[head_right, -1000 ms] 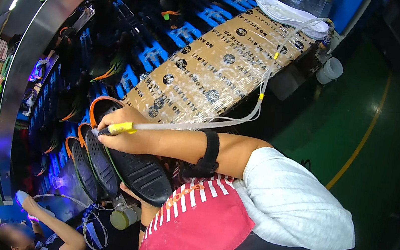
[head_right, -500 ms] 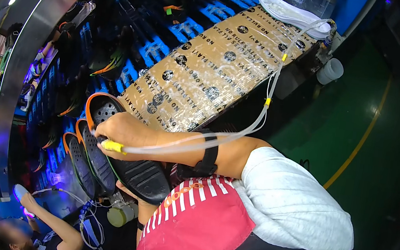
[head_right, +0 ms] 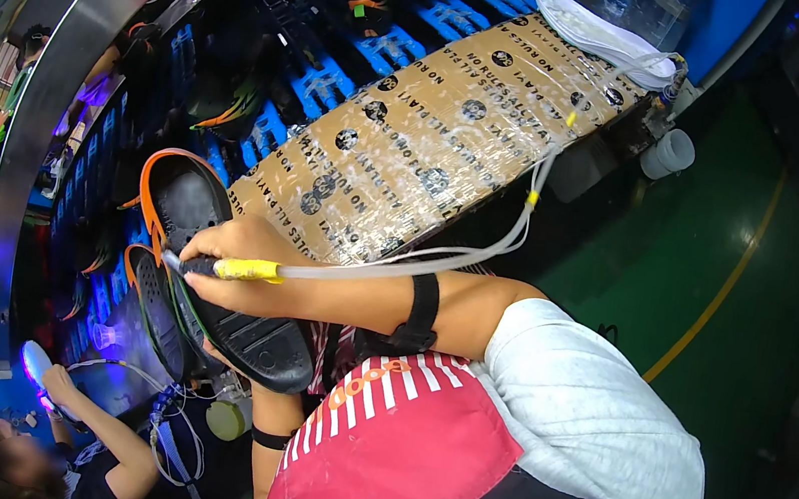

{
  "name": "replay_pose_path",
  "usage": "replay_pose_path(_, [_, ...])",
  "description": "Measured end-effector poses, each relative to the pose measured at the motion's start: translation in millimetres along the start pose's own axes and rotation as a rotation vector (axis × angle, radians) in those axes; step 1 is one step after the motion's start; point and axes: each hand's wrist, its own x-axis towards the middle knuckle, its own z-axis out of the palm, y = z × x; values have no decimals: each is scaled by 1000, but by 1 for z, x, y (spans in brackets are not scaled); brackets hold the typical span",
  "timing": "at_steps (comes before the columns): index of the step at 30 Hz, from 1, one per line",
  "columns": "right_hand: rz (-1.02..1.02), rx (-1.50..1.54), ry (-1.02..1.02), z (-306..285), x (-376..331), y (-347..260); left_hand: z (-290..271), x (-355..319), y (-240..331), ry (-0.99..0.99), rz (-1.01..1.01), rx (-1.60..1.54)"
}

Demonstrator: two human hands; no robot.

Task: The person is applying adhesive to the soles of shoes using a brush connected to a glue supply line.

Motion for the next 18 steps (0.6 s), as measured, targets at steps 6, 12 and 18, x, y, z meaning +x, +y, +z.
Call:
replay_pose_path(6, [-41, 23, 147, -1, -6, -7, 2, 3, 0, 1, 13, -3])
replay_pose_path(12, [-242, -217, -54, 16, -23, 2, 6, 9, 3, -21, 18, -2])
replay_pose_path(18, [-154, 74, -4, 8, -22, -9, 9, 18, 9, -63, 51, -13])
